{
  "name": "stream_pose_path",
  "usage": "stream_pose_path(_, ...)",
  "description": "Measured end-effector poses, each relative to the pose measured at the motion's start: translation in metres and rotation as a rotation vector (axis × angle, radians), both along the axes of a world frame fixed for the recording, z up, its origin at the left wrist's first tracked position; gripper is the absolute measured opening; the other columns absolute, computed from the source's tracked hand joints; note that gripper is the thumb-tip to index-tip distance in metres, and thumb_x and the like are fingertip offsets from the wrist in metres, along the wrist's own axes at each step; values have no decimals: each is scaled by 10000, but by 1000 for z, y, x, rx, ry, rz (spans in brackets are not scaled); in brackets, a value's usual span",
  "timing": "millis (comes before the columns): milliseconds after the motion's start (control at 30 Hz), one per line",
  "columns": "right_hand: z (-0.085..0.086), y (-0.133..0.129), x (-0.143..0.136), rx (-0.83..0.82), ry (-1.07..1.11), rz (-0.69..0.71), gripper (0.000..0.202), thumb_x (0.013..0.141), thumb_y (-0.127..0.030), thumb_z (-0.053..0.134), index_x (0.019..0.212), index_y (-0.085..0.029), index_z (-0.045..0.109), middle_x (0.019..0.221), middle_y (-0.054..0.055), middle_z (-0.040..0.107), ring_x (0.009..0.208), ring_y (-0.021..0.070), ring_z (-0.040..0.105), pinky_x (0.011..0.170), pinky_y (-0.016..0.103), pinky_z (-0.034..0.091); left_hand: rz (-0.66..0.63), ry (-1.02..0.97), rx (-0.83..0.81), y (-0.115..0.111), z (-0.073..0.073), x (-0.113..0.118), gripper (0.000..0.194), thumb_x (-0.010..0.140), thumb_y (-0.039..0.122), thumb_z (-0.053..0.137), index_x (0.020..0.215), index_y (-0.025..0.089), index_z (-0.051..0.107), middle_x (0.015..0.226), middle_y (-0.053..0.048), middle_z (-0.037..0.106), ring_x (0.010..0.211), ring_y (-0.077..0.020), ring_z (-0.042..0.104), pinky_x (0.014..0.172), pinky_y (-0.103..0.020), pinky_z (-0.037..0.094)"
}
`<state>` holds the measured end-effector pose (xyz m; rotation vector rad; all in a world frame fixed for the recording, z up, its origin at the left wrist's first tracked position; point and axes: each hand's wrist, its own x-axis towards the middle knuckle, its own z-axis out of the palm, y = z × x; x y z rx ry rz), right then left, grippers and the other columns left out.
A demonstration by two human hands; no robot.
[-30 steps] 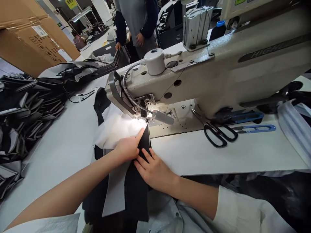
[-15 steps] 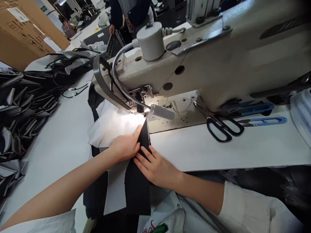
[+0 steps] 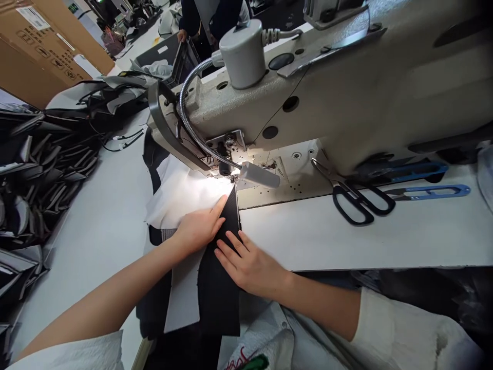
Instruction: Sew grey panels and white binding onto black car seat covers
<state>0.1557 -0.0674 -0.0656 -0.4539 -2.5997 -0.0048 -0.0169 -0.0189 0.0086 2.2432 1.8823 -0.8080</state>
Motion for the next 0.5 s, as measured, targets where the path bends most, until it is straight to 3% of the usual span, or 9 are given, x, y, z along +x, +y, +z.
stream_pose_path(100,0,0,0,22,10,-7,387,948,-167,373,1305,-54,471,1330,171,484,1224,343,450,973,513,423,22,19,-36,3,5,1,572,937,266,255,1481,231,82,992,-68,667,852,-239,641,640,-308,465)
stream_pose_path(267,1,0,1,39,2,-22,387,945,-170,365,1298,-63,485,1329,157,492,1224,342,451,977,503,427,29,13,-126,6,12,7,863,752,159,460,1487,202,11,1004,-90,664,859,-271,642,633,-332,478)
stream_pose_path(367,2,0,1,28,-8,-19,394,942,-166,361,1303,-62,481,1330,157,491,1228,348,445,978,506,423,63,-5,-113,4,14,6,826,764,134,420,1489,197,30,981,-101,678,815,-271,655,648,-351,487)
stream_pose_path(433,2,-1,1,3,-12,-23,398,941,-172,359,1303,-59,479,1341,165,477,1241,351,429,990,515,408,118,-145,-113,5,17,4,741,803,142,354,1490,217,88,1033,-92,680,833,-247,659,701,-352,498)
stream_pose_path(500,2,-2,1,-30,-17,-29,404,940,-182,362,1308,-57,472,1357,172,457,1261,355,404,1009,519,384,142,-365,-117,8,20,2,687,810,157,323,1479,230,186,1173,-67,640,973,-225,631,815,-341,494)
